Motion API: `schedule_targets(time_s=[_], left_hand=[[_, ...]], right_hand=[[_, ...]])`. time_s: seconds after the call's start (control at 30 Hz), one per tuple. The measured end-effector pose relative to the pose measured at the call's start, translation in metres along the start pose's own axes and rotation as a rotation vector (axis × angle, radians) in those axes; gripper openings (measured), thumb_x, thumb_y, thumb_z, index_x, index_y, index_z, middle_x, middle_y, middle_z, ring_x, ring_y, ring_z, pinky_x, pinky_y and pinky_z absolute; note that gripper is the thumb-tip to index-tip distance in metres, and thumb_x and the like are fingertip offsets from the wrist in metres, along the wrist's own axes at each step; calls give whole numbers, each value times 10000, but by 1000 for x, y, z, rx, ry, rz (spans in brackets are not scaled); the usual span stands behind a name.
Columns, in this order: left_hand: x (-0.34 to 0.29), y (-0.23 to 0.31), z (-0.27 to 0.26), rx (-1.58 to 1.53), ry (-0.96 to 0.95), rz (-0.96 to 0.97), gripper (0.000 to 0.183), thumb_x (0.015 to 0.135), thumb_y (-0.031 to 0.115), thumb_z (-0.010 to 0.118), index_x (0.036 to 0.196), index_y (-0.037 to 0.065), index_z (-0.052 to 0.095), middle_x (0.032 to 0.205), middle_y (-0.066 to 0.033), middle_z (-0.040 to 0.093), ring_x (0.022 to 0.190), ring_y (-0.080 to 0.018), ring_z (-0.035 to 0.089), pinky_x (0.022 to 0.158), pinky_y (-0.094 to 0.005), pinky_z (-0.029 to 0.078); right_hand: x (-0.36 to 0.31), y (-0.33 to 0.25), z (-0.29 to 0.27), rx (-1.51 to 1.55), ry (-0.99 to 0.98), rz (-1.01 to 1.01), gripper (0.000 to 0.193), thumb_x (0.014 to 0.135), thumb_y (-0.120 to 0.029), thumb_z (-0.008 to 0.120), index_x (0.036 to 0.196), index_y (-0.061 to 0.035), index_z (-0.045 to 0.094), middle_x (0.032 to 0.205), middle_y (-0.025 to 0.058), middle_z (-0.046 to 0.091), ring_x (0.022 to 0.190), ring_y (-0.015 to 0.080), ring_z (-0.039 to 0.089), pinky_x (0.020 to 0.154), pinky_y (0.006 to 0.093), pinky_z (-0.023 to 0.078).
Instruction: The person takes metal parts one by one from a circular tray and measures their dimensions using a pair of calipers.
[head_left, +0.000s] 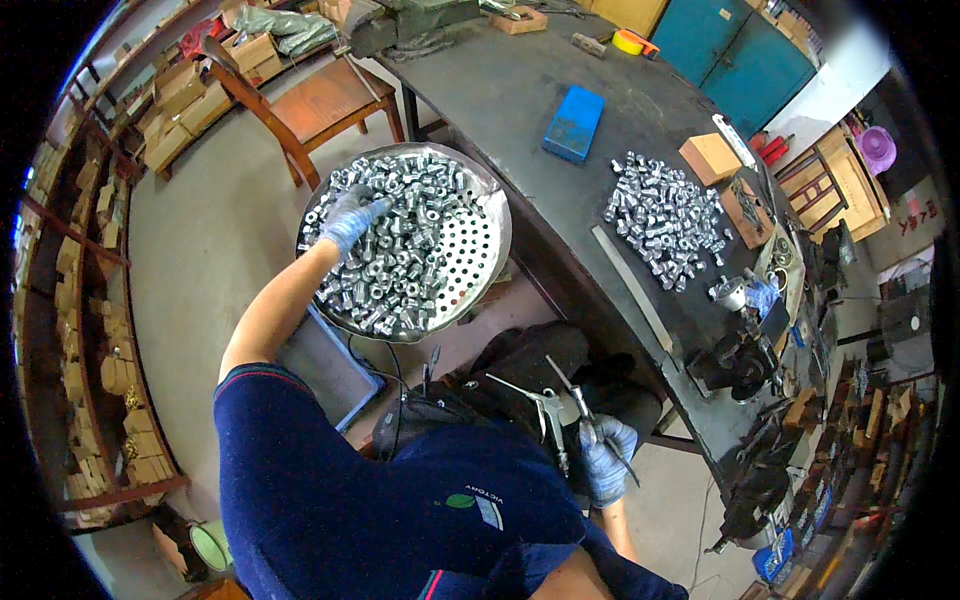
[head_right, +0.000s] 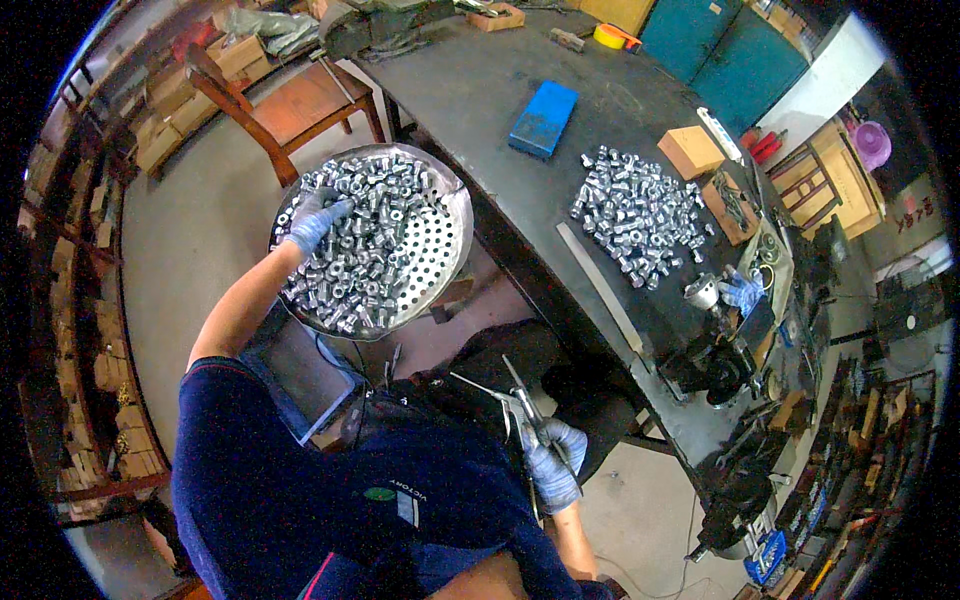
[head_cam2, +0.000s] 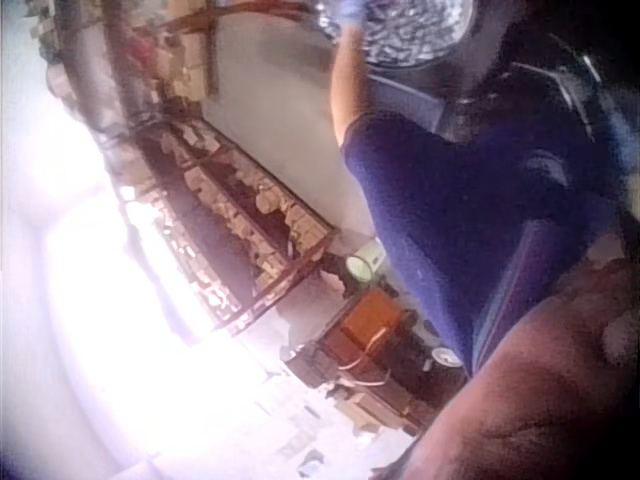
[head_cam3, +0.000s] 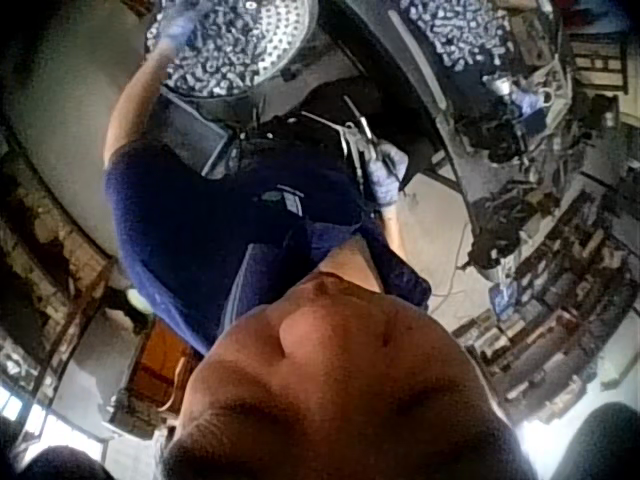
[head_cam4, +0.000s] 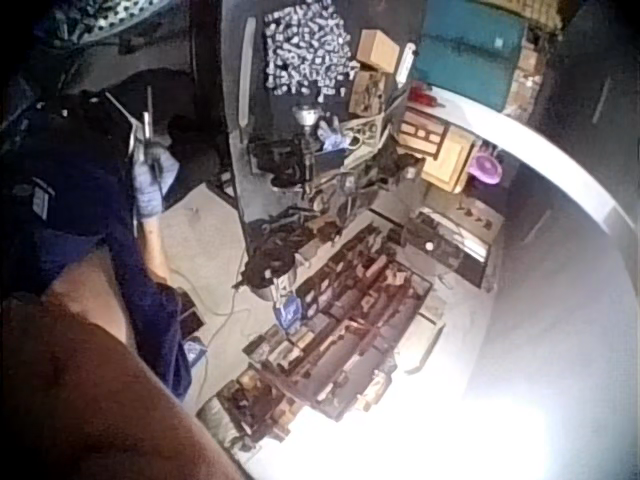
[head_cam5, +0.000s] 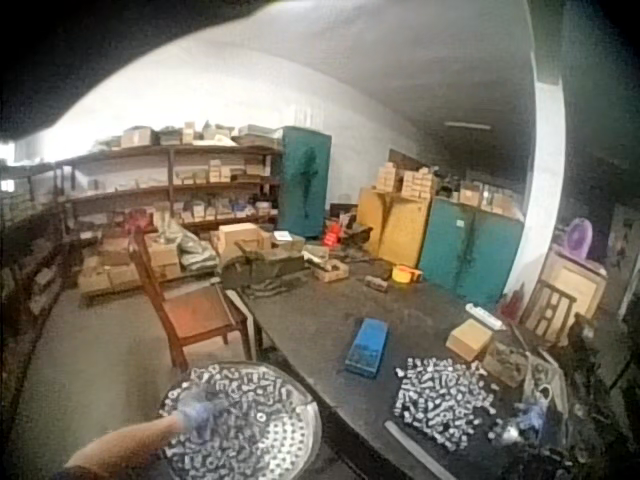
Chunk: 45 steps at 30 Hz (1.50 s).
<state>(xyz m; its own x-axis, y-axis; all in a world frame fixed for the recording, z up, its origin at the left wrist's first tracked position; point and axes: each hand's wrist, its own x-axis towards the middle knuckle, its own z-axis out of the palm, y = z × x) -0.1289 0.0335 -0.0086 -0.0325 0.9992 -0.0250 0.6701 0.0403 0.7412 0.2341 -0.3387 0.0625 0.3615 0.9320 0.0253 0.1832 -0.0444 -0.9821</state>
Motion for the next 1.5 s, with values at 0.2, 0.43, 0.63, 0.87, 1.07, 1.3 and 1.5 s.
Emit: schedule_targets(time_s=[0.2,0.43,0.63,0.87,1.07,1.3,1.5], left_hand=[[-10,41,13,299,-50,13,694,758,442,672,1332,132,435,1243,-253,497,1141,-377,503,971,-406,398],[-8,68,53,537,-177,283,470,797,432,561,1096,71,585,1049,-201,620,980,-337,602,851,-421,464],[-23,104,83,731,-210,378,306,782,281,571,1008,76,598,1065,-187,590,912,-347,621,781,-442,496],[-13,98,85,712,-325,550,370,838,345,529,1123,111,566,1023,-166,616,927,-334,611,814,-429,477],[18,114,47,454,-325,641,327,824,350,611,1033,103,656,883,-112,673,778,-255,648,704,-365,512],[-62,148,45,-634,-849,210,525,817,299,690,1175,-48,524,876,-87,645,688,-133,619,589,-239,528],[-150,163,77,-889,-1092,201,427,844,132,653,1198,-51,501,1007,-109,632,850,-178,634,744,-305,544]], right_hand=[[-1,-4,0,-33,8,23,163,742,-111,728,666,-31,608,601,10,558,567,74,475,526,249,405],[-1,-8,-1,-59,10,13,154,746,-117,730,683,-31,619,614,1,569,571,66,475,539,237,409],[-10,-7,-5,36,91,58,220,755,-114,721,635,-52,547,592,-26,489,583,55,432,546,227,383],[-15,3,-14,-27,101,35,212,763,-111,709,637,-43,552,582,-16,481,567,66,416,519,241,367],[-14,4,-12,-74,155,3,225,777,-90,699,622,-61,538,587,-28,489,559,66,403,503,242,353],[-13,-1,-6,37,58,89,302,748,-101,723,583,-60,473,546,5,444,537,57,391,475,236,340],[4,-25,5,-196,23,-162,319,745,-119,707,554,-59,459,519,53,392,486,102,366,449,279,325]])
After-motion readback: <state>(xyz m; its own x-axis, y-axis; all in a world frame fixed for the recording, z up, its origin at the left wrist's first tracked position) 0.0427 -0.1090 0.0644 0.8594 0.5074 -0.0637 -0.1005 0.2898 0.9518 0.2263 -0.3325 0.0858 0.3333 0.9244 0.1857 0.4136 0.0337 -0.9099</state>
